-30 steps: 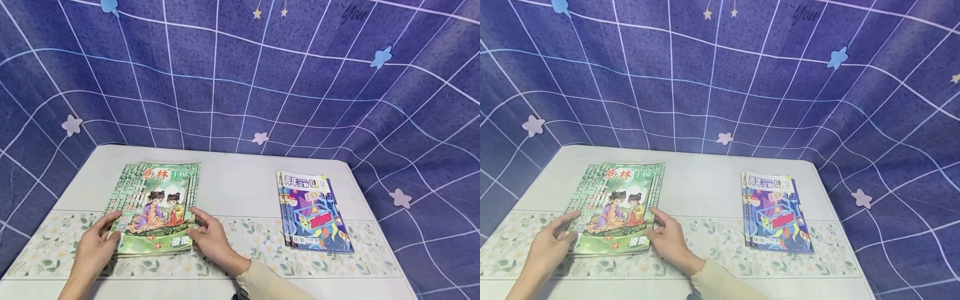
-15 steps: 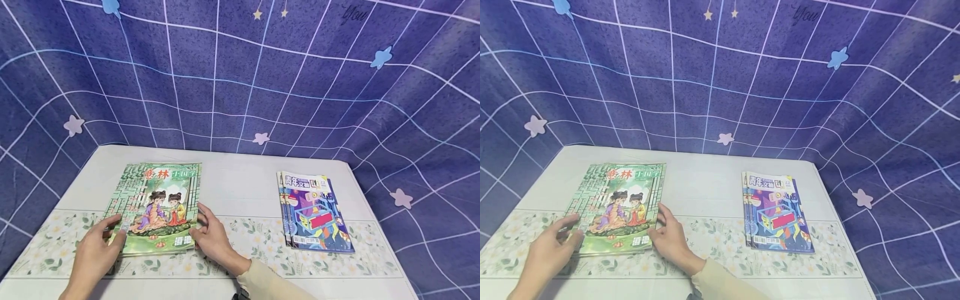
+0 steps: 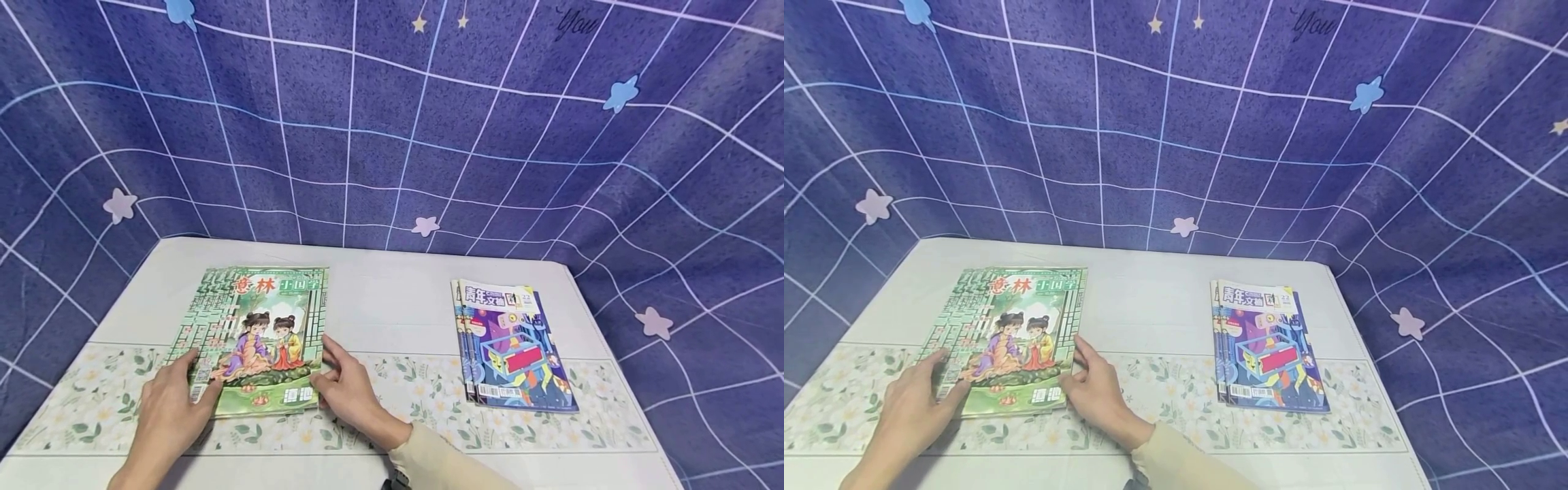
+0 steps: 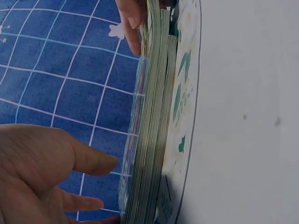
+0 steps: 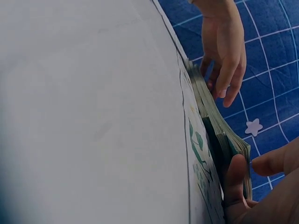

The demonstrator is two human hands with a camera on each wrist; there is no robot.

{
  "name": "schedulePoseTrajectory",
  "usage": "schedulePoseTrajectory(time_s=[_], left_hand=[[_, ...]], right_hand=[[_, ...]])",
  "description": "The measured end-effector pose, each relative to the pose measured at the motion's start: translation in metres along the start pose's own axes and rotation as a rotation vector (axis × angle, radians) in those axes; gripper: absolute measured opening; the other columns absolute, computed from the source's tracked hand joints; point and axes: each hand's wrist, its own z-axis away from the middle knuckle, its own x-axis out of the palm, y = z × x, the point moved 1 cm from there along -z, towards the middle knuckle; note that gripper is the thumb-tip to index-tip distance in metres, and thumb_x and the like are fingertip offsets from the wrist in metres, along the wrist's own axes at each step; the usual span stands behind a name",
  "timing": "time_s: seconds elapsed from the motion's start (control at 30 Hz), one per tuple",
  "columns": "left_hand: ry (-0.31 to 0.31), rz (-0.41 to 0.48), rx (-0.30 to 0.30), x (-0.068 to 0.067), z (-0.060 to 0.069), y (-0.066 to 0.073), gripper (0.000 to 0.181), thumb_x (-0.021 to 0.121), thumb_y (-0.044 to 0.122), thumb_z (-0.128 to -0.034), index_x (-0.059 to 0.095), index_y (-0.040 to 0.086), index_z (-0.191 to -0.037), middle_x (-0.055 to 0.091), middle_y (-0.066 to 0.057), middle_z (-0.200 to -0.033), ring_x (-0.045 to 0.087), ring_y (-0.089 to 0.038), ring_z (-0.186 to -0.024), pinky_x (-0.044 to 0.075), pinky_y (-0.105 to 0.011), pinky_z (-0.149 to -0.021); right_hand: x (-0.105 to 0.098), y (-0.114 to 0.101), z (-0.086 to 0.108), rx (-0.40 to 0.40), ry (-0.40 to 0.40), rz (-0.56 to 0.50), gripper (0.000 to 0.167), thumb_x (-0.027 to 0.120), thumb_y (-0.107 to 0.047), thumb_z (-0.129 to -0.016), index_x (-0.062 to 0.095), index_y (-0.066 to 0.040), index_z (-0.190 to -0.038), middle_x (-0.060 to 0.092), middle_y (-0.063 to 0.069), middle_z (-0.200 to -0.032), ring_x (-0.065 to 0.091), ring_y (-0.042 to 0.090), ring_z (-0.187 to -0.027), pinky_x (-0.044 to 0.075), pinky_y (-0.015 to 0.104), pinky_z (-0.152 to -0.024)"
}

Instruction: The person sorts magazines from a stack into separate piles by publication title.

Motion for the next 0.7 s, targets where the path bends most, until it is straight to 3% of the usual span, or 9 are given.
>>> schedulePoseTrajectory(time_s=[0.13,0.3,0.43,0.7], left_hand=[[-0.032,0.013,-0.038,-0.002,0.0,-0.002,0.079,0.075,0.017,-0.1031,0.034,-0.018,-0.16,0.042,-0.053,-0.147,0.039,-0.071,-0.128,0.037,-0.076,-0.103],[-0.049,0.008,-0.058,-0.002,-0.003,-0.005,0.079,0.074,0.018,-0.1036,0.033,-0.017,-0.162,0.042,-0.052,-0.149,0.038,-0.071,-0.131,0.036,-0.078,-0.104],[-0.011,0.0,-0.026,-0.002,-0.003,-0.002,0.077,0.074,0.015,-0.1027,0.035,-0.016,-0.161,0.043,-0.051,-0.147,0.039,-0.072,-0.13,0.036,-0.079,-0.105],[0.057,0.032,0.046,-0.001,-0.006,0.01,0.071,0.075,0.008,-0.1009,0.041,-0.016,-0.159,0.043,-0.05,-0.145,0.039,-0.072,-0.131,0.032,-0.083,-0.107]], right_hand=[[-0.002,-0.002,0.001,-0.004,0.017,0.047,0.069,0.071,-0.006,-0.103,0.046,-0.002,-0.167,0.073,0.014,-0.135,0.067,0.005,-0.07,0.06,0.022,-0.072],[-0.006,-0.005,0.003,-0.055,0.051,0.131,0.058,0.072,-0.005,-0.101,0.058,0.001,-0.157,0.069,0.014,-0.142,0.066,0.004,-0.091,0.056,0.023,-0.082],[-0.013,-0.008,0.005,-0.078,0.059,0.135,0.056,0.072,-0.004,-0.101,0.059,0.001,-0.155,0.068,0.017,-0.142,0.066,0.008,-0.095,0.053,0.023,-0.086],[-0.038,-0.012,0.009,-0.121,0.083,0.149,0.051,0.07,-0.005,-0.103,0.062,-0.003,-0.154,0.07,0.019,-0.138,0.07,0.017,-0.104,0.055,0.022,-0.081]])
